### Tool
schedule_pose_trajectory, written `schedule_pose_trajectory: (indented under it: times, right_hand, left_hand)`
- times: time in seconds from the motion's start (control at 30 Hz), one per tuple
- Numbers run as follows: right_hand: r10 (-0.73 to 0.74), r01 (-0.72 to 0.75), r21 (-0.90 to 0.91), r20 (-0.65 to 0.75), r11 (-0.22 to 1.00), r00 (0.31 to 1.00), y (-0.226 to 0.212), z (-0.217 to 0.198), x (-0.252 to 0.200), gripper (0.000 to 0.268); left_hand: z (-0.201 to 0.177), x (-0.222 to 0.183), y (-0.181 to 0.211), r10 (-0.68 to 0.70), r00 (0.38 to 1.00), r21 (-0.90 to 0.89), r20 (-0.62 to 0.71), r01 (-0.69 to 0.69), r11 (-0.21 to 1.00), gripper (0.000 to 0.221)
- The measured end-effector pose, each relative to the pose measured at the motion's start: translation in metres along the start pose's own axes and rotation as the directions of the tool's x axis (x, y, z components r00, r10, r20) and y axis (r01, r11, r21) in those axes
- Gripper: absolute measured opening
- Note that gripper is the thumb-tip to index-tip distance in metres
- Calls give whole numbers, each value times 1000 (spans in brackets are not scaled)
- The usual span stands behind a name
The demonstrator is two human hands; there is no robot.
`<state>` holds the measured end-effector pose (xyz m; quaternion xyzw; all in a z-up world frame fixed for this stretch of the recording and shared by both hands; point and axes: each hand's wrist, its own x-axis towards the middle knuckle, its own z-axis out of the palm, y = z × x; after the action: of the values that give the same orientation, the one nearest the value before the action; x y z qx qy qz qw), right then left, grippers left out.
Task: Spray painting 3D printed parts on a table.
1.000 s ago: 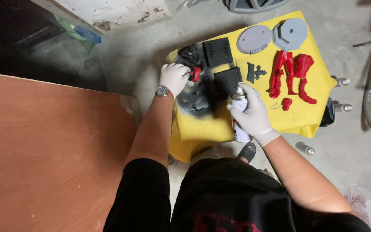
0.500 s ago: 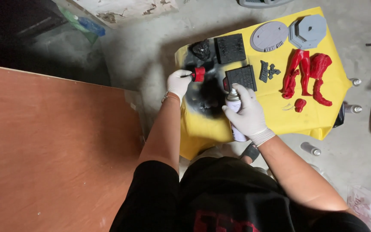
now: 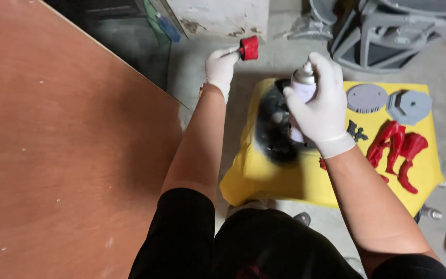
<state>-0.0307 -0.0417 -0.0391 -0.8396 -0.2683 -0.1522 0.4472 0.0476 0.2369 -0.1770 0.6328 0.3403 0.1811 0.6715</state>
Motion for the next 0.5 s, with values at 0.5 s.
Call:
schedule_pose_trajectory:
  times: [0.5]
  right_hand:
    - [23,-18,-83,55,996,998,-25,26,32,52]
  left_hand:
    - [19,35,59,81,995,-75,53,-77,994,26]
